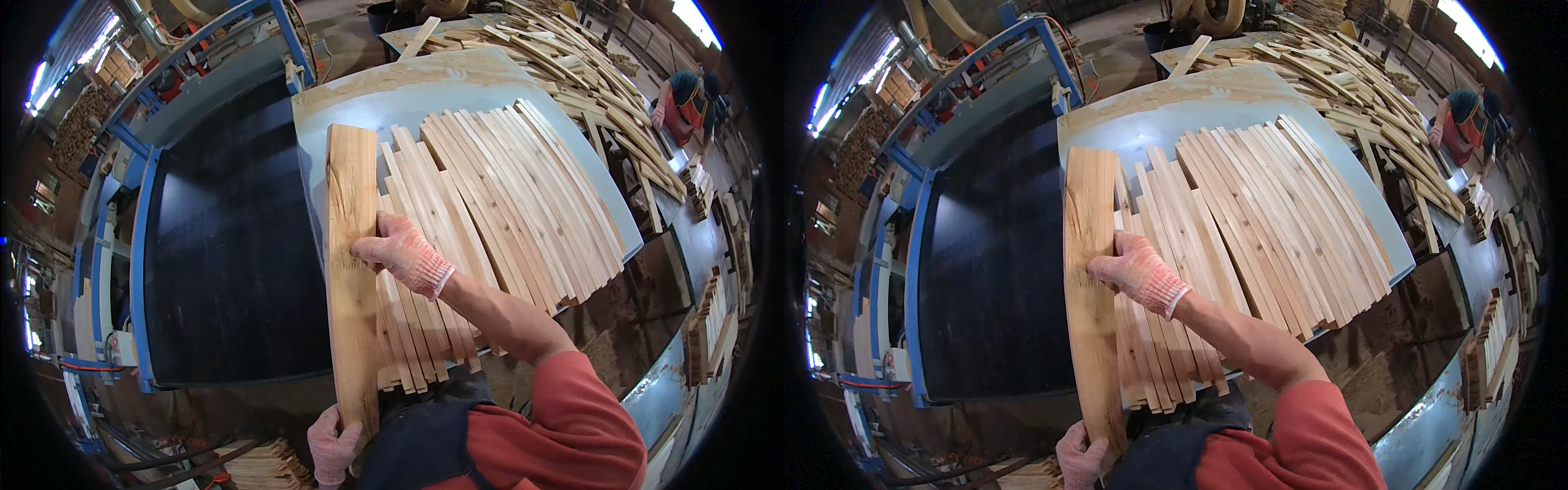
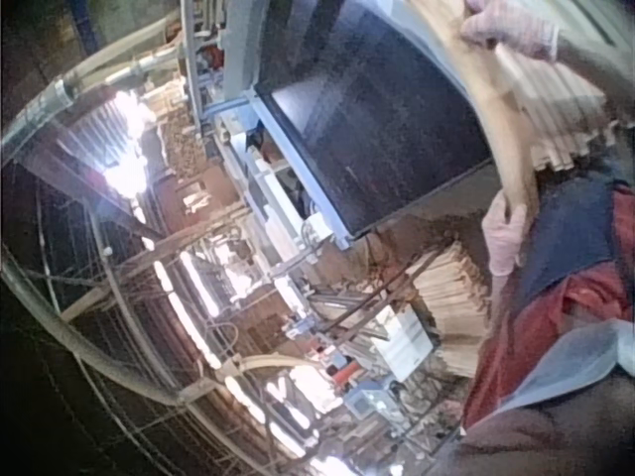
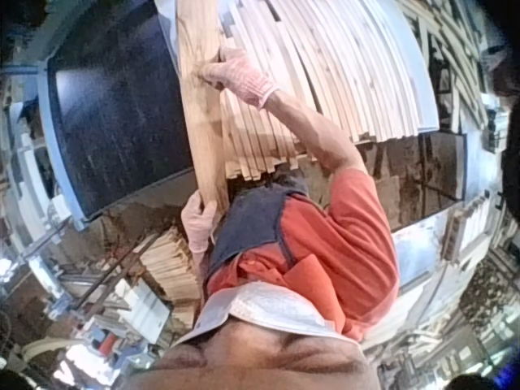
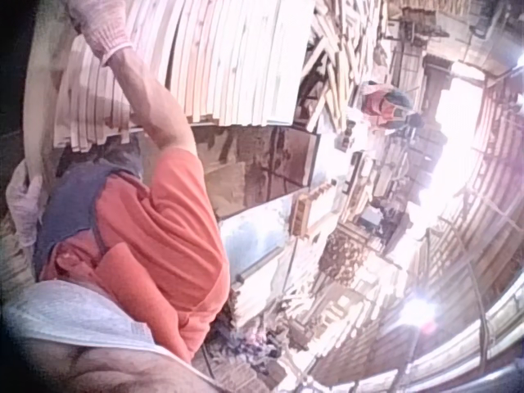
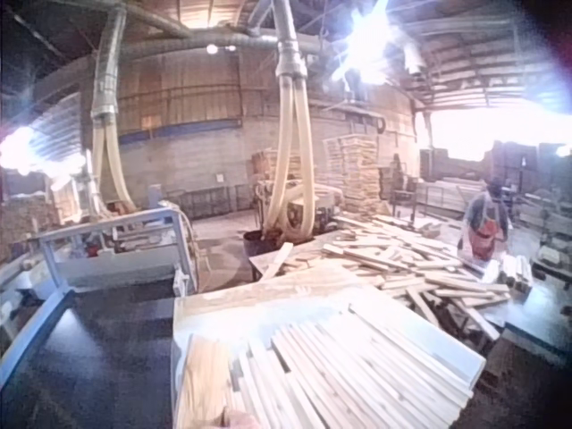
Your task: The person gathers loose wooden planks from a metal table and stacks them into neat piles. They then lift the stacks and place them onto a conveyor belt system. The process is repeated continuously with new batches of planks.
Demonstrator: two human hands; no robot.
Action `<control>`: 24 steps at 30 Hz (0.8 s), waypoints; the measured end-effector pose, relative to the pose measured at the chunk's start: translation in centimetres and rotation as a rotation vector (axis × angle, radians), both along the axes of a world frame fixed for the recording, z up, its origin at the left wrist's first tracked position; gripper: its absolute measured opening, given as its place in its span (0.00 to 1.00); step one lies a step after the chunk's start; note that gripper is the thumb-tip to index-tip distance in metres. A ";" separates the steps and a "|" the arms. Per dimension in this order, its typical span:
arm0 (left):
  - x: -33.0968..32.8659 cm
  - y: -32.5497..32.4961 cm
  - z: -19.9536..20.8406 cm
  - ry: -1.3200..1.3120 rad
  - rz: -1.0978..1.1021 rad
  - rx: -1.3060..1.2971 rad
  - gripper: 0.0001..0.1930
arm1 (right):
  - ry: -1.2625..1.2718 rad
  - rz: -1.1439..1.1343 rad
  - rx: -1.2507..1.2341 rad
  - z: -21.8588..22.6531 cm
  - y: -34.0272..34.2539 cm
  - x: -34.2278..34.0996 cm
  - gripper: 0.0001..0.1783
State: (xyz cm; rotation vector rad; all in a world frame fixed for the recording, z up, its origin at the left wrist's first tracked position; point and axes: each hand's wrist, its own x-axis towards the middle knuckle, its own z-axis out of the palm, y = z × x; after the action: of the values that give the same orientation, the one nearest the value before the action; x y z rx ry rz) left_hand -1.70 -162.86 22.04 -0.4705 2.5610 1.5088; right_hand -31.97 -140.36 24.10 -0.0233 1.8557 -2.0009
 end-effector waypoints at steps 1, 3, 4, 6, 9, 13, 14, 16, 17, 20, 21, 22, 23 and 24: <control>0.4 -0.4 -0.3 -0.013 0.029 0.056 0.20 | 0.006 0.025 0.013 0.4 0.0 0.2 0.19; 1.0 -1.1 -1.7 -0.054 0.086 0.174 0.20 | 0.020 0.047 -0.063 0.4 0.1 0.6 0.19; 1.3 -1.2 -2.3 -0.046 0.101 0.187 0.21 | 0.027 0.058 -0.101 0.3 0.2 0.8 0.20; 1.4 -1.3 -3.0 -0.030 0.122 0.217 0.21 | 0.045 0.085 -0.150 -0.1 0.8 1.0 0.23; 1.5 -1.3 -2.8 -0.039 0.127 0.273 0.22 | 0.065 0.129 -0.177 -0.6 1.3 1.4 0.25; 1.3 -1.2 -2.0 -0.085 0.159 0.354 0.23 | 0.061 0.149 -0.236 -0.4 1.5 2.1 0.24; 1.6 -1.4 -2.5 -0.071 0.155 0.372 0.23 | 0.060 0.149 -0.270 -0.3 1.6 2.2 0.24; 1.8 -2.1 -3.3 -0.067 0.133 0.381 0.24 | 0.058 0.151 -0.337 -0.3 1.8 2.4 0.24; 1.9 -2.6 -3.5 -0.078 0.115 0.372 0.24 | 0.059 0.151 -0.336 -0.4 1.8 2.4 0.23; 2.1 -3.1 -4.1 -0.111 0.107 0.389 0.29 | 0.060 0.157 -0.358 -0.8 1.9 2.5 0.23; 2.3 -3.2 -4.3 -0.123 0.111 0.401 0.31 | 0.060 0.162 -0.381 -1.0 2.0 2.6 0.23; 2.5 -3.6 -5.1 -0.107 0.102 0.498 0.33 | 0.061 0.167 -0.403 -1.0 2.0 2.6 0.23; 2.4 -3.8 -5.5 -0.089 0.095 0.596 0.36 | 0.037 0.176 -0.465 -0.8 2.0 2.8 0.23; 2.5 -3.9 -5.8 -0.072 0.088 0.693 0.39 | 0.012 0.186 -0.527 -0.3 1.9 3.0 0.23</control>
State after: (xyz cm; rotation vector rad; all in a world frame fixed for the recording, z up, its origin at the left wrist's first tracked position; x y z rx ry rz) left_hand 0.81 -166.76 16.26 -0.5196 1.8043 2.2031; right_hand -29.00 -138.44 23.77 -0.3437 1.2313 -2.2904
